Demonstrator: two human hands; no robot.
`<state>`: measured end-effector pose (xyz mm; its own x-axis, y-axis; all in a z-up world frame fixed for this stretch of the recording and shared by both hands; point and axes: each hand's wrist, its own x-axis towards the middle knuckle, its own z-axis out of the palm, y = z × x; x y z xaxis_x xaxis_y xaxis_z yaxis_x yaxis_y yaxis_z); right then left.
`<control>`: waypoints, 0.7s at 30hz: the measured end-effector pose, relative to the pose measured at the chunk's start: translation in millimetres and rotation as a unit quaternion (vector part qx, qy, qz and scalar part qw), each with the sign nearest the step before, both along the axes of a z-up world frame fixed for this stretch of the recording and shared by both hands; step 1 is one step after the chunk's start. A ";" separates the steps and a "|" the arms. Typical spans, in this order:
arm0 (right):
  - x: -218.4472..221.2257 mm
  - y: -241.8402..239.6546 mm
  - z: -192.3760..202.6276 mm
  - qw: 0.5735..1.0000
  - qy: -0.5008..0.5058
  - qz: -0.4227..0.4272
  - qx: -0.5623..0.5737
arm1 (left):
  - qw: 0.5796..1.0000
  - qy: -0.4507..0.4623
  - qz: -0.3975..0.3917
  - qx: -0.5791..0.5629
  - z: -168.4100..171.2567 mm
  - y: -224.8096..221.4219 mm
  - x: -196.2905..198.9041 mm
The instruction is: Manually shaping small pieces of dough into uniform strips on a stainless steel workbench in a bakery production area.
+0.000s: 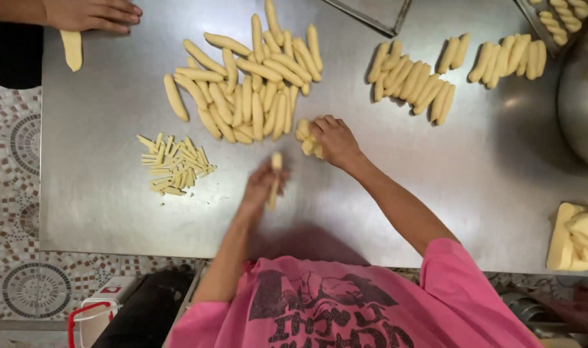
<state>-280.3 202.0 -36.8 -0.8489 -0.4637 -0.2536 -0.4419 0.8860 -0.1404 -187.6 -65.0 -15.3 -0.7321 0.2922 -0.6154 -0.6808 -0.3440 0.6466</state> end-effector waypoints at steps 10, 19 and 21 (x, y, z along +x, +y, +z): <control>71.7 3.5 100.1 0.967 0.073 -0.074 -0.231 | 0.893 0.339 0.015 -0.294 149.3 -24.1 -84.7; 277.3 105.8 -0.1 0.917 -0.103 -0.278 -0.267 | 0.661 0.460 -0.325 -0.496 22.9 165.5 181.7; 278.4 109.4 0.6 0.926 -0.030 -0.261 -0.270 | 0.564 0.486 -0.370 -0.556 18.2 199.2 188.1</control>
<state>-1.9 311.4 -36.1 -0.9851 -0.0661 -0.1585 0.0505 0.7707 -0.6352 0.5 134.2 2.9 -0.8129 0.5671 -0.1326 0.4892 0.7884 0.3731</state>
